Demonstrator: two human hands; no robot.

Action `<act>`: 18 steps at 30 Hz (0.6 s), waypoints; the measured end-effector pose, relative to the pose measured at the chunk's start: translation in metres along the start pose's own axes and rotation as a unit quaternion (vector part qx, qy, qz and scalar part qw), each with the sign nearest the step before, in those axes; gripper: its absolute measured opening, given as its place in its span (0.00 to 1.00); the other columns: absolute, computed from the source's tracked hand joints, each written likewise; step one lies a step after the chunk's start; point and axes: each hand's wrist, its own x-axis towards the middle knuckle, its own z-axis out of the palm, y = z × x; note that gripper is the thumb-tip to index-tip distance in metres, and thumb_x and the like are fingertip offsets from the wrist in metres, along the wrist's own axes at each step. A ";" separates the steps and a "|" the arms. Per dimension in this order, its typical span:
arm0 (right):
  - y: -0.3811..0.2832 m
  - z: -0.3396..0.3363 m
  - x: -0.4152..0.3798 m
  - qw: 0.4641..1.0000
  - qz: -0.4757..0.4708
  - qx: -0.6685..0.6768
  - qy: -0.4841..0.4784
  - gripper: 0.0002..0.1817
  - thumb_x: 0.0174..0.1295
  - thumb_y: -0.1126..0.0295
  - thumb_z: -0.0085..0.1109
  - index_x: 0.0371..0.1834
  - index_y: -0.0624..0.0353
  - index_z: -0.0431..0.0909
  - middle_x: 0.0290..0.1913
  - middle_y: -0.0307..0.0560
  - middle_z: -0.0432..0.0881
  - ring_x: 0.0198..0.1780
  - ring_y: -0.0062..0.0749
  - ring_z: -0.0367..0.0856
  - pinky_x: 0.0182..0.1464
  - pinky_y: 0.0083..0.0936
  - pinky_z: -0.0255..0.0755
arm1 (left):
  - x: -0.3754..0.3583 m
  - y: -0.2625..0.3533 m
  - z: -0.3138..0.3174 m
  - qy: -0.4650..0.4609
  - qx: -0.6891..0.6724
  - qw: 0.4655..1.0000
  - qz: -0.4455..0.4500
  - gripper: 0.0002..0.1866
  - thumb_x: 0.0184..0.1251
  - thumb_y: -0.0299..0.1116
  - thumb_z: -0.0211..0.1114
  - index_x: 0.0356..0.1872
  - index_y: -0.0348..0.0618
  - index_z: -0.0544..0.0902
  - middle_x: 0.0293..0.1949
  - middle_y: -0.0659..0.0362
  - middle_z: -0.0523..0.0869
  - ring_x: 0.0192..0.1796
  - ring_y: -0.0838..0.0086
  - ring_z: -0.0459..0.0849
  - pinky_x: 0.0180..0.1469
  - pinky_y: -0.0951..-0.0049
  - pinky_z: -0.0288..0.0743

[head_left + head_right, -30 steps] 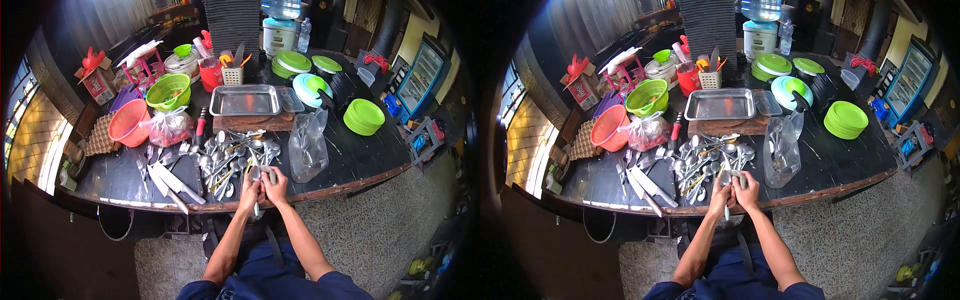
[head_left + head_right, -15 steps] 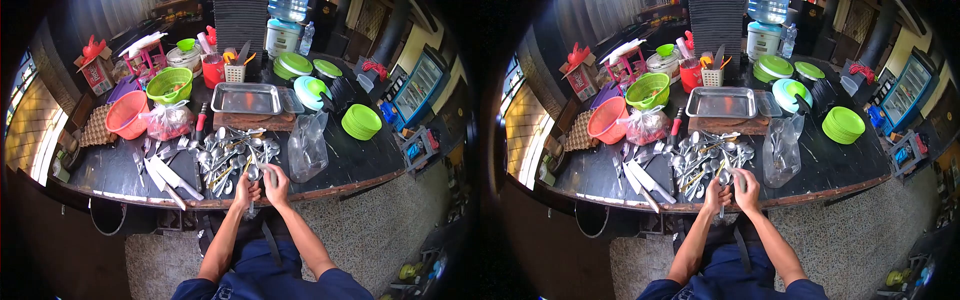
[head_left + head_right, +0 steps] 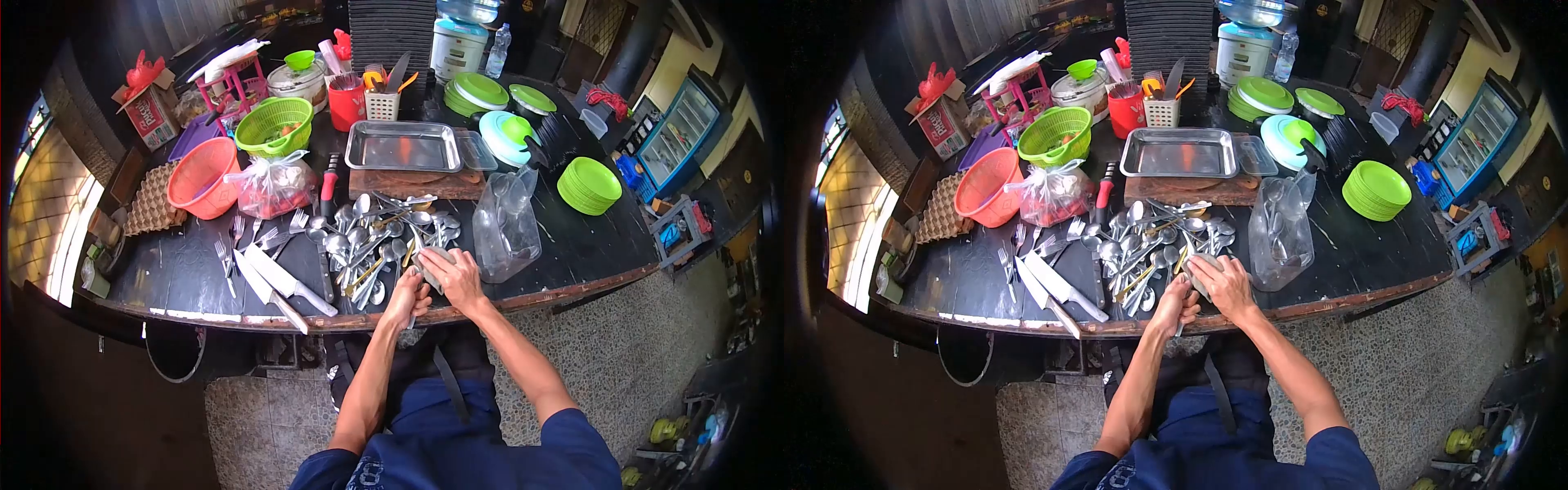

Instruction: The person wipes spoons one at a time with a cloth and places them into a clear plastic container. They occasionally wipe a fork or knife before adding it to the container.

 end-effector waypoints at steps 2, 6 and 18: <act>-0.002 0.001 0.005 1.000 0.008 0.005 0.013 0.25 0.62 0.70 0.59 0.64 0.48 0.86 0.68 0.29 0.84 0.48 0.34 0.79 0.51 0.33 0.75 | -0.003 0.002 0.002 -0.003 -0.017 1.000 0.009 0.08 0.88 0.37 0.43 0.42 0.54 0.66 0.21 0.68 0.62 0.19 0.83 0.59 0.17 0.80 0.48; -0.006 -0.006 0.014 0.993 0.089 0.049 0.055 0.25 0.61 0.74 0.59 0.63 0.53 0.86 0.65 0.37 0.86 0.46 0.41 0.80 0.51 0.36 0.77 | 0.001 -0.009 -0.005 0.000 -0.064 0.998 0.025 0.06 0.84 0.31 0.43 0.46 0.52 0.70 0.21 0.67 0.62 0.18 0.84 0.56 0.17 0.80 0.48; -0.011 -0.009 -0.015 0.993 -0.019 0.116 -0.012 0.25 0.63 0.71 0.61 0.65 0.50 0.86 0.66 0.34 0.85 0.49 0.38 0.81 0.52 0.33 0.78 | -0.018 0.006 -0.023 -0.082 0.008 0.996 0.038 0.09 0.85 0.32 0.47 0.42 0.45 0.73 0.20 0.67 0.66 0.17 0.84 0.59 0.18 0.78 0.51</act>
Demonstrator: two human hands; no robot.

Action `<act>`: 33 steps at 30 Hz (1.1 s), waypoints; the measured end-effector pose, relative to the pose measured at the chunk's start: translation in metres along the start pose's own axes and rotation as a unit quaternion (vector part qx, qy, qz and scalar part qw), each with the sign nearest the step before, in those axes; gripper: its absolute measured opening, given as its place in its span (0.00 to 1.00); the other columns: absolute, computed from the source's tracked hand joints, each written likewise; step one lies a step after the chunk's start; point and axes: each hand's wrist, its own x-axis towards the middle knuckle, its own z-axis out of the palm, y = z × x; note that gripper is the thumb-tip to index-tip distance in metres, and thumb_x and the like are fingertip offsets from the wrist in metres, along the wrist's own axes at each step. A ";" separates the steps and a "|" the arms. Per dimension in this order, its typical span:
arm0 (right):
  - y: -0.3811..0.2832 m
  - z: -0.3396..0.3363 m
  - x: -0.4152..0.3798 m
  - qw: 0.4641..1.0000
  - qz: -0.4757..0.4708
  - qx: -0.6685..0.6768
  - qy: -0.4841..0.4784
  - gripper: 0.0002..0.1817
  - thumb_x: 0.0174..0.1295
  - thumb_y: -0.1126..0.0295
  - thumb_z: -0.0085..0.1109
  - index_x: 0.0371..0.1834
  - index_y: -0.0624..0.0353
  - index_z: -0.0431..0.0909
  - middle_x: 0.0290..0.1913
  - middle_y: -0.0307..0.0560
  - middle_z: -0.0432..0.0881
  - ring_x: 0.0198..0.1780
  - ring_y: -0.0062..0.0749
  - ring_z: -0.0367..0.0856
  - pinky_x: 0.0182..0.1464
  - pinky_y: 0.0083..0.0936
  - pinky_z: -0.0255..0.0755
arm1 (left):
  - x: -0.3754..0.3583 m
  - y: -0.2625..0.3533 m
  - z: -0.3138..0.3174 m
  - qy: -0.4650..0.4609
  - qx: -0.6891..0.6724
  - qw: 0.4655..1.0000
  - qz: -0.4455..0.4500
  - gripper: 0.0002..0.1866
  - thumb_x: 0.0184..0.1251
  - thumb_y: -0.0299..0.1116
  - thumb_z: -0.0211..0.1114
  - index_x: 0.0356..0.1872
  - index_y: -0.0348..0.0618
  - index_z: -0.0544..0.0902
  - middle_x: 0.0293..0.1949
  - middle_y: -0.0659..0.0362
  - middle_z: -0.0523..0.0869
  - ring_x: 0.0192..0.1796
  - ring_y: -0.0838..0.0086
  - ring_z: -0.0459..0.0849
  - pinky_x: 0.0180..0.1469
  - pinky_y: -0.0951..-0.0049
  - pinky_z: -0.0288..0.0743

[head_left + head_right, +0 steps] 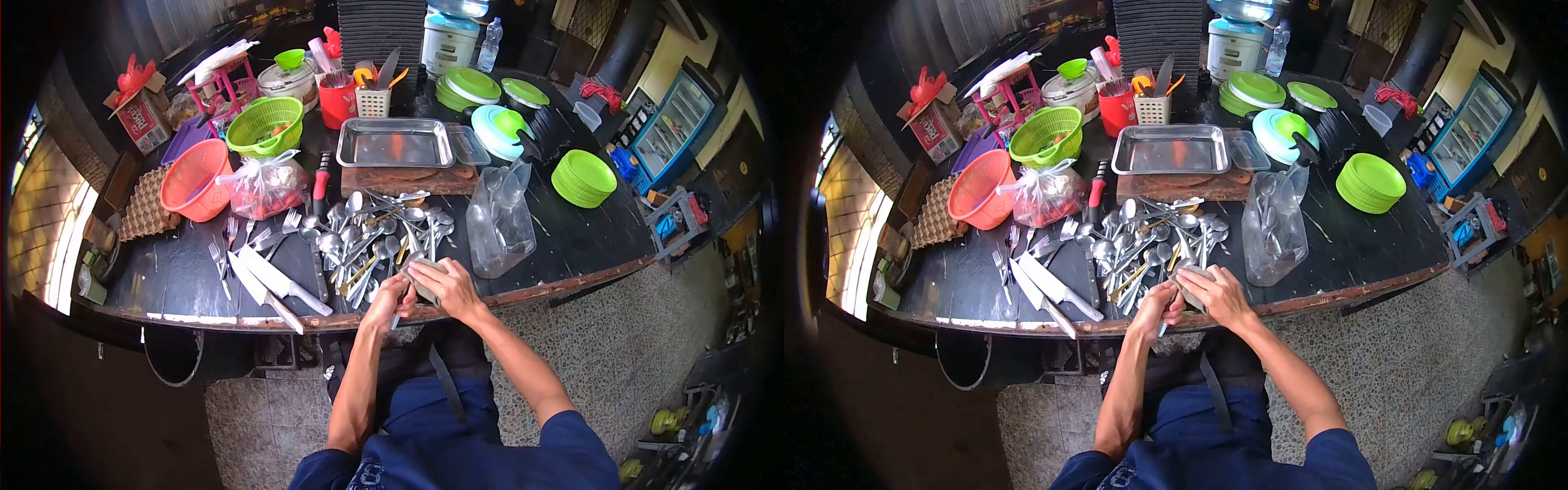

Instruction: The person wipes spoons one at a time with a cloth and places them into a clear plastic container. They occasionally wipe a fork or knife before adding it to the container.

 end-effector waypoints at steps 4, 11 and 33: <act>0.014 -0.002 0.008 0.999 -0.033 -0.032 0.016 0.23 0.64 0.70 0.59 0.63 0.48 0.87 0.67 0.32 0.85 0.49 0.37 0.81 0.52 0.33 0.77 | -0.006 0.006 0.012 0.032 0.022 0.999 0.007 0.08 0.87 0.32 0.45 0.45 0.45 0.72 0.20 0.68 0.65 0.18 0.85 0.59 0.18 0.80 0.50; -0.007 0.003 0.040 0.978 0.112 0.062 0.165 0.22 0.64 0.77 0.58 0.60 0.55 0.88 0.61 0.43 0.89 0.43 0.39 0.83 0.52 0.31 0.77 | -0.005 0.010 0.031 0.065 0.071 0.995 0.036 0.09 0.89 0.36 0.45 0.47 0.45 0.71 0.21 0.66 0.68 0.19 0.84 0.60 0.19 0.80 0.54; -0.050 0.014 0.012 0.708 0.458 0.501 0.193 0.14 0.75 0.62 0.67 0.43 0.64 0.85 0.29 0.37 0.83 0.28 0.16 0.77 0.30 0.24 0.73 | -0.004 0.002 0.050 0.172 0.062 0.980 0.073 0.25 0.76 0.24 0.62 0.68 0.43 0.62 0.39 0.53 0.81 0.27 0.77 0.77 0.27 0.76 0.69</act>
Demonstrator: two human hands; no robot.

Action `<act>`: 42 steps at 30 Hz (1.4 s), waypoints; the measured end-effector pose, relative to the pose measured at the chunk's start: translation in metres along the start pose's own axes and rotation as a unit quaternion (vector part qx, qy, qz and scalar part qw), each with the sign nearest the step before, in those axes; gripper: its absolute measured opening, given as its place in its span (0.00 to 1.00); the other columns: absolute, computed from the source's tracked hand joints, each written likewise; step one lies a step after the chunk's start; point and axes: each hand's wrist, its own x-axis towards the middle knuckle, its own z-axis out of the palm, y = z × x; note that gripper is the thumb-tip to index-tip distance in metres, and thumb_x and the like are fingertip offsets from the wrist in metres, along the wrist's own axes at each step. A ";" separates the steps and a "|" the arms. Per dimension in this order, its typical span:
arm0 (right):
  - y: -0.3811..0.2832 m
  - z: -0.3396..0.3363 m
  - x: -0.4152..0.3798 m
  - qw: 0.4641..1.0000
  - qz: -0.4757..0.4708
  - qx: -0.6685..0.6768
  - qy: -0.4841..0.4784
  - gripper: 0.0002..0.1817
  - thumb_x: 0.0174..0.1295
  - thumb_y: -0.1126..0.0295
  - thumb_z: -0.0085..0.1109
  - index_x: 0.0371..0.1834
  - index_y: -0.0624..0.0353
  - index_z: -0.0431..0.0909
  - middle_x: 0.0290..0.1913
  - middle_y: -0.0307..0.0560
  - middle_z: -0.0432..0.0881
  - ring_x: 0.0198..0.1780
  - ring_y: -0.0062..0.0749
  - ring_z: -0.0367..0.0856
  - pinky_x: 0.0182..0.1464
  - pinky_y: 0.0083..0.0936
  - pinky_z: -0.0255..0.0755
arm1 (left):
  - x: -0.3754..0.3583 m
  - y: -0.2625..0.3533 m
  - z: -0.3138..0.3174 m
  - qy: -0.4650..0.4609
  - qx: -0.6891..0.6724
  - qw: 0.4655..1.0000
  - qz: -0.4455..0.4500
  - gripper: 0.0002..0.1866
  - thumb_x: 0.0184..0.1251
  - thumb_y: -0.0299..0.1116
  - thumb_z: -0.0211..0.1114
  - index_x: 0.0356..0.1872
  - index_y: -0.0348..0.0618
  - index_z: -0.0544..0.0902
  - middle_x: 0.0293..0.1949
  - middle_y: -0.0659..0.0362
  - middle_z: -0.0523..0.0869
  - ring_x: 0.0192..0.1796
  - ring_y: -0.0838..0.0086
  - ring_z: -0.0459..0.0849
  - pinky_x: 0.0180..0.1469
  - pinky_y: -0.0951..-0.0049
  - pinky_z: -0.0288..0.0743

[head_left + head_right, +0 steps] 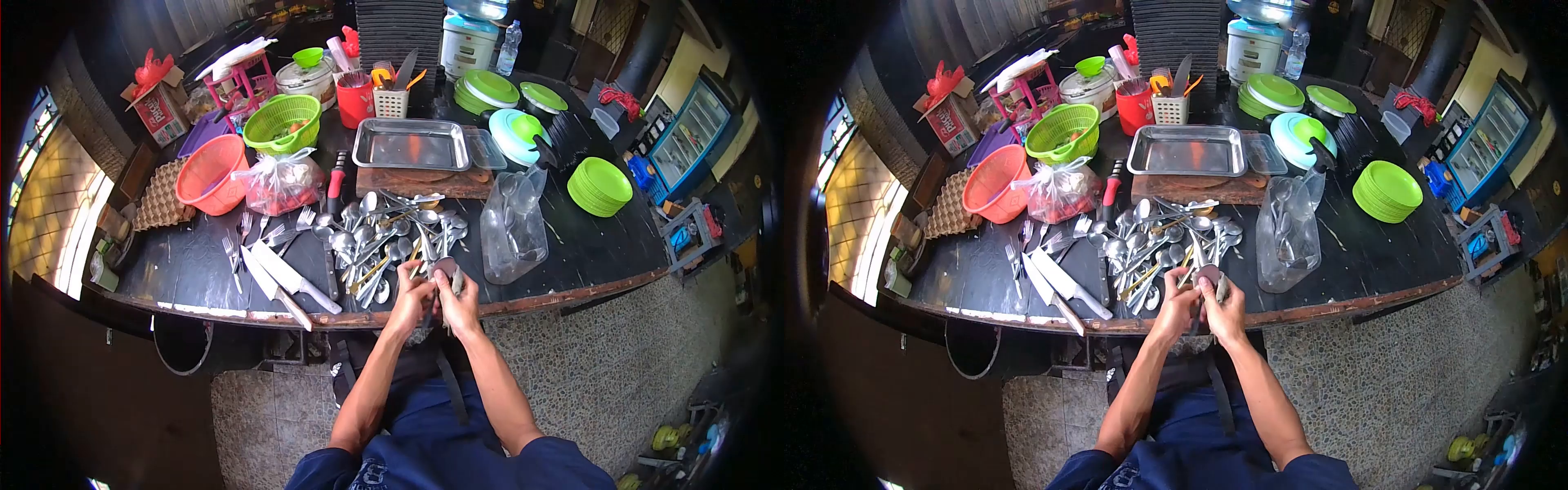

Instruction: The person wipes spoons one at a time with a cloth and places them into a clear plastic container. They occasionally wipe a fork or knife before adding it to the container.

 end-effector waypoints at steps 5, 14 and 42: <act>0.000 -0.012 -0.003 0.993 -0.015 -0.093 -0.067 0.13 0.74 0.63 0.67 0.44 0.65 0.85 0.30 0.34 0.84 0.35 0.16 0.75 0.39 0.26 0.74 | 0.017 -0.008 -0.010 -0.028 0.135 0.979 0.148 0.11 0.75 0.32 0.69 0.52 0.38 0.89 0.42 0.62 0.83 0.38 0.80 0.80 0.42 0.76 0.73; 0.002 -0.013 -0.046 0.974 0.013 -0.162 -0.157 0.16 0.70 0.60 0.70 0.44 0.65 0.86 0.31 0.42 0.88 0.34 0.19 0.81 0.39 0.28 0.76 | 0.025 -0.001 -0.034 0.144 0.069 0.966 0.203 0.10 0.78 0.33 0.69 0.43 0.35 0.88 0.27 0.64 0.85 0.27 0.85 0.78 0.29 0.79 0.69; -0.033 -0.004 -0.046 0.834 -0.311 -0.435 -0.134 0.30 0.49 0.86 0.64 0.61 0.63 0.84 0.59 0.50 0.88 0.45 0.50 0.84 0.52 0.40 0.81 | 0.018 -0.002 -0.035 0.230 0.049 0.955 0.179 0.13 0.72 0.34 0.75 0.39 0.31 0.89 0.26 0.62 0.86 0.24 0.83 0.81 0.28 0.80 0.75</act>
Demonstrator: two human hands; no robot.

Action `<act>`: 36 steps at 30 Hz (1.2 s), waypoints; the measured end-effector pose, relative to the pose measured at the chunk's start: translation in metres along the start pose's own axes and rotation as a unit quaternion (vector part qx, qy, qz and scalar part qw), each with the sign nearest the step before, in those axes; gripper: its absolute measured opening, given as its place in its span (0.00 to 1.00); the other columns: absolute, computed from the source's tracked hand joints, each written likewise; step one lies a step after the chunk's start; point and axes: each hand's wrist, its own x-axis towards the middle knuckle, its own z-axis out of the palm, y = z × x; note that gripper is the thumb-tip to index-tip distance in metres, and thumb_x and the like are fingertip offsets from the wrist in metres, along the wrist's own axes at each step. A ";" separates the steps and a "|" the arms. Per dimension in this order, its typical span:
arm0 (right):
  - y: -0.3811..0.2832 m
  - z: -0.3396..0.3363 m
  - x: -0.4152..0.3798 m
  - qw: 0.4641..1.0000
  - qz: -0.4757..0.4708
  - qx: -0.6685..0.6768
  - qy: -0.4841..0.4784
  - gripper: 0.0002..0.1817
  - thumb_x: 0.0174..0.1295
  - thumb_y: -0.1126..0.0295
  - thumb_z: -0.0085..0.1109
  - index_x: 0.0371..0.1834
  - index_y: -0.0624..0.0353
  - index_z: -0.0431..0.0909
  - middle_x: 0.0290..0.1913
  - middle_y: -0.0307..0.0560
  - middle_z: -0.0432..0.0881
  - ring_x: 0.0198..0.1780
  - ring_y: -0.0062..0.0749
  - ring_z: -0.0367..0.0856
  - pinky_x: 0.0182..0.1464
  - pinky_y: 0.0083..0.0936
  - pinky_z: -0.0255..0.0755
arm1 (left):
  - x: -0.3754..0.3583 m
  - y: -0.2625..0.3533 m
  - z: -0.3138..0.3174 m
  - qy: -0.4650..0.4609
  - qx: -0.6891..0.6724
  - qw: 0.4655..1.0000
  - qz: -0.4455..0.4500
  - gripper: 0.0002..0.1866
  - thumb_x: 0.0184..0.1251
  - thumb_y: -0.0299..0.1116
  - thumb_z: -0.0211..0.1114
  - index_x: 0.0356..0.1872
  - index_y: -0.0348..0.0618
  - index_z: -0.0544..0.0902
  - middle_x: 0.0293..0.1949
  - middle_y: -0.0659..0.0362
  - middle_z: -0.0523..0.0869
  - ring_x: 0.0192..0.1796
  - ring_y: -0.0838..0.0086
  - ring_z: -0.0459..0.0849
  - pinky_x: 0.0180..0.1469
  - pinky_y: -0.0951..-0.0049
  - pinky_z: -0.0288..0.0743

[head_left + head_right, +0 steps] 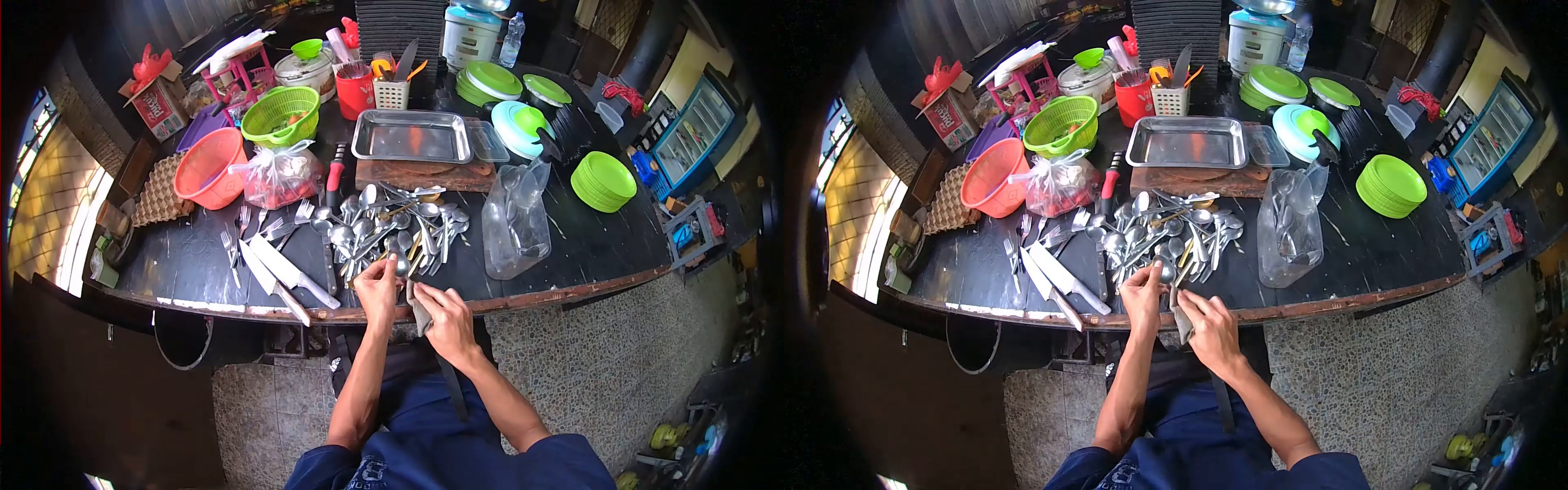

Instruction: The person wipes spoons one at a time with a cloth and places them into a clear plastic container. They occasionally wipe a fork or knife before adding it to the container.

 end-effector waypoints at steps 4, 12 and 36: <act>0.002 0.002 -0.001 0.993 0.063 0.076 0.067 0.21 0.56 0.80 0.68 0.55 0.62 0.87 0.48 0.53 0.90 0.43 0.52 0.87 0.48 0.41 0.82 | -0.005 -0.004 0.010 -0.015 -0.014 0.999 -0.045 0.13 0.76 0.37 0.71 0.42 0.33 0.90 0.28 0.63 0.87 0.26 0.84 0.82 0.28 0.81 0.75; 0.030 -0.001 -0.004 0.929 0.245 0.255 0.112 0.11 0.65 0.70 0.74 0.46 0.65 0.87 0.37 0.49 0.92 0.39 0.26 0.89 0.43 0.30 0.81 | -0.023 -0.011 0.032 -0.202 -0.064 0.971 -0.107 0.12 0.81 0.36 0.64 0.46 0.36 0.89 0.36 0.62 0.90 0.35 0.81 0.86 0.40 0.78 0.80; 0.073 -0.015 0.065 0.975 -0.164 -0.096 0.115 0.25 0.56 0.75 0.65 0.61 0.54 0.88 0.64 0.39 0.87 0.51 0.40 0.84 0.53 0.34 0.77 | -0.039 0.031 0.033 -0.243 0.052 0.964 -0.092 0.09 0.86 0.32 0.51 0.45 0.40 0.78 0.24 0.68 0.70 0.20 0.85 0.63 0.20 0.79 0.54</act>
